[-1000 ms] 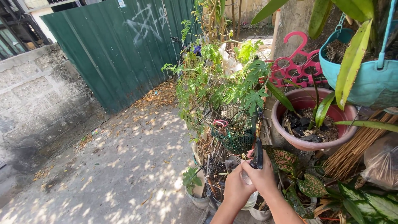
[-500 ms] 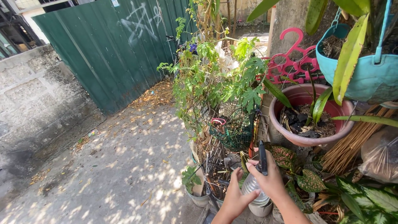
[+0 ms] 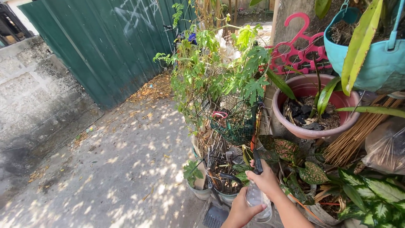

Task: Watering various potted plants using a spray bottle in an outdoor garden area

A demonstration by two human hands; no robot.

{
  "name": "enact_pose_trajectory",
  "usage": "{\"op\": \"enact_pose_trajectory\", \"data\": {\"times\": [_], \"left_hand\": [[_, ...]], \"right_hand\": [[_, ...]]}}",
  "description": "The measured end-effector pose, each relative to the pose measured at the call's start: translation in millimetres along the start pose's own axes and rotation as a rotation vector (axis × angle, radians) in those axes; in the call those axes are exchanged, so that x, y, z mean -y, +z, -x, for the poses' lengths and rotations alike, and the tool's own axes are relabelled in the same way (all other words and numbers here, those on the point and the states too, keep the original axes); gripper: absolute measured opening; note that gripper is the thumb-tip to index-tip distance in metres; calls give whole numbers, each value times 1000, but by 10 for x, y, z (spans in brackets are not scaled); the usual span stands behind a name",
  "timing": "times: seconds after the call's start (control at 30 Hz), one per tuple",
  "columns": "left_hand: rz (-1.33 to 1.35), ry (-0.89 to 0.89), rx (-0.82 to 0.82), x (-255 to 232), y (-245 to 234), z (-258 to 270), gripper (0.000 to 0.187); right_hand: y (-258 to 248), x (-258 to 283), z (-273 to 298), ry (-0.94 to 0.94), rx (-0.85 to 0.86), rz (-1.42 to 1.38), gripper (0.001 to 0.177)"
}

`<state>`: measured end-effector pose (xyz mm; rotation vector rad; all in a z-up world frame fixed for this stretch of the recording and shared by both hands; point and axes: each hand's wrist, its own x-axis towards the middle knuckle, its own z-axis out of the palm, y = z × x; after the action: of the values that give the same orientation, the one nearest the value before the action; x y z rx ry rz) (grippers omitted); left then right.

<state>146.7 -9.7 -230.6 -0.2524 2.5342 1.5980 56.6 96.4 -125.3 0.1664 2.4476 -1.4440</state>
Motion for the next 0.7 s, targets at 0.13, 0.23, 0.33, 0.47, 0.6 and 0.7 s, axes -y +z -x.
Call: {"op": "enact_pose_trajectory", "data": {"times": [0.13,0.23,0.33,0.47,0.6,0.7], "left_hand": [[5,-55,19,-155,-72,48,87],[-4,-52,0,-149,-73,27,82],[-23,-47,17,-176,-72,42,84],[-19,-14,37,-181,-31,71,81],[-60,6,48,-146,13,74,83],[-66,-24,87,-83,45,77,81]], "right_hand": [[30,-74,-53,-14,-42,-109,24],[60,-182,-136,-67,-46,-392,20],[30,-201,-114,-35,-14,-378,30],[40,-294,-149,-77,-52,-387,27],[31,-357,-152,-21,2,-445,24],[-72,-171,53,60,45,-369,39]]}}
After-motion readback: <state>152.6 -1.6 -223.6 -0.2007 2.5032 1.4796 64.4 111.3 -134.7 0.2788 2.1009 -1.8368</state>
